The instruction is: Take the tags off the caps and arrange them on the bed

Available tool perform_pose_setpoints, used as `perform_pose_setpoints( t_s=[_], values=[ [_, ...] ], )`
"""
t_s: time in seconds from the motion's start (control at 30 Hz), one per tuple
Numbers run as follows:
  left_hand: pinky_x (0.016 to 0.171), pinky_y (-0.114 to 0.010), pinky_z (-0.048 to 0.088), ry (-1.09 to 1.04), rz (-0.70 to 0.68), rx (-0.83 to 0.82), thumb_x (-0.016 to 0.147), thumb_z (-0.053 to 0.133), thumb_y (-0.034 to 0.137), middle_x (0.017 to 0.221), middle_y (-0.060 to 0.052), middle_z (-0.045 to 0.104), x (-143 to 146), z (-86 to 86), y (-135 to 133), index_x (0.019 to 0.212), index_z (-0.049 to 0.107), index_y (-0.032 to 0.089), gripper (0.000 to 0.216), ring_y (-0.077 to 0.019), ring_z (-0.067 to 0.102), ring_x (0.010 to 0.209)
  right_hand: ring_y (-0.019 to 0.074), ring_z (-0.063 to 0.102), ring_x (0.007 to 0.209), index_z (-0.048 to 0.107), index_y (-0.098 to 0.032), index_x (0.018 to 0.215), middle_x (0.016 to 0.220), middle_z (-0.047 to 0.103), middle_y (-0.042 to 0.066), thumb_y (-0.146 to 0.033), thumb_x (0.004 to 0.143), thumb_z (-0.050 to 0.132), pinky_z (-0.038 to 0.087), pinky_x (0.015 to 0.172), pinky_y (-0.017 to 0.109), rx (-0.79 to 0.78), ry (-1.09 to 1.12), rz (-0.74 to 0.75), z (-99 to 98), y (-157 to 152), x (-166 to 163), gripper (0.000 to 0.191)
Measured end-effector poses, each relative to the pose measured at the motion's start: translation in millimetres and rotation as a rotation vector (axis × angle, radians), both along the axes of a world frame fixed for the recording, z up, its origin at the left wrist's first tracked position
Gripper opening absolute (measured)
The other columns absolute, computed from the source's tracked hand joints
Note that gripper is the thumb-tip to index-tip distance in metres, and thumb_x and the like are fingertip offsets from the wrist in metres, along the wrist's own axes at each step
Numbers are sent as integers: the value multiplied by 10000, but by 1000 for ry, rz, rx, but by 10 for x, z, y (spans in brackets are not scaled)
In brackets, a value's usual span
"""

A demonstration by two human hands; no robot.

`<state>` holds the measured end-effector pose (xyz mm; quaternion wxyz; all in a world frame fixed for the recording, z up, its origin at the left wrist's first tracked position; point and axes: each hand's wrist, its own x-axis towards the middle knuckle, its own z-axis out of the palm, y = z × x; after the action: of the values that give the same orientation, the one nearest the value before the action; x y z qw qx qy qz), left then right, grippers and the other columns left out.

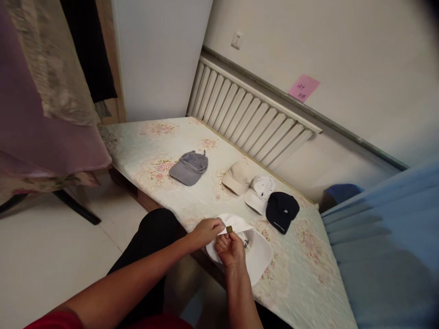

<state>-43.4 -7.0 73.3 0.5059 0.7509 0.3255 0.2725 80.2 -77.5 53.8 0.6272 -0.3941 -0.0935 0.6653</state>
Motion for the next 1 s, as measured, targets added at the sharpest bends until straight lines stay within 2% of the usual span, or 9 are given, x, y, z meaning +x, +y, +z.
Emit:
perform_pose_setpoints(
  t_s=[0.1, 0.2, 0.37, 0.53, 0.7, 0.9, 1.0],
  values=[
    [657, -244, 359, -23, 171, 5, 794, 439, 328, 691, -3, 560, -97, -59, 30, 660, 561, 184, 231, -152, 493, 703, 62, 237, 380, 308, -208, 517, 433, 297, -77, -267, 738, 562, 209, 395, 182, 17, 19, 14, 13, -17, 37, 342],
    [632, -242, 358, -61, 286, -82, 758, 471, 322, 681, 10, 535, -205, -146, 37, 715, 559, 178, 174, -144, 477, 681, 63, 240, 386, 329, -207, 525, 441, 301, -76, -258, 726, 556, 208, 400, 186, 30, 33, 20, 11, -17, 53, 308],
    [538, -229, 343, -160, 213, -380, 714, 538, 367, 561, 61, 461, -244, -236, -66, 743, 494, 187, 188, -111, 424, 545, 58, 247, 389, 325, -209, 522, 440, 299, -77, -266, 695, 588, 208, 400, 194, 43, 37, 27, 10, -2, 55, 319],
    [505, -215, 342, -192, 192, -473, 684, 627, 400, 581, 85, 425, -137, -310, -186, 781, 453, 196, 285, -93, 422, 518, 60, 243, 385, 313, -210, 536, 444, 288, -84, -276, 742, 580, 213, 401, 188, 51, 12, 34, 32, -7, 96, 344],
    [529, -207, 335, -144, 241, -431, 712, 663, 352, 609, 89, 425, -41, -349, -236, 845, 446, 202, 295, -89, 425, 545, 67, 248, 378, 300, -215, 536, 440, 279, -92, -305, 758, 622, 238, 398, 195, 51, -26, 44, 49, -5, 177, 401],
    [626, -230, 368, 17, 439, -250, 748, 626, 264, 697, 60, 461, 96, -296, -333, 824, 413, 203, 235, -112, 471, 655, 65, 261, 377, 299, -217, 528, 435, 300, -86, -302, 746, 644, 242, 394, 198, 55, -52, 52, 29, -14, 279, 417],
    [637, -238, 372, 12, 473, -216, 763, 604, 264, 706, 53, 454, 166, -286, -391, 797, 395, 206, 219, -120, 473, 668, 59, 256, 374, 303, -217, 526, 434, 304, -87, -304, 726, 659, 247, 395, 199, 57, -67, 55, 16, -30, 350, 418]
  ],
)
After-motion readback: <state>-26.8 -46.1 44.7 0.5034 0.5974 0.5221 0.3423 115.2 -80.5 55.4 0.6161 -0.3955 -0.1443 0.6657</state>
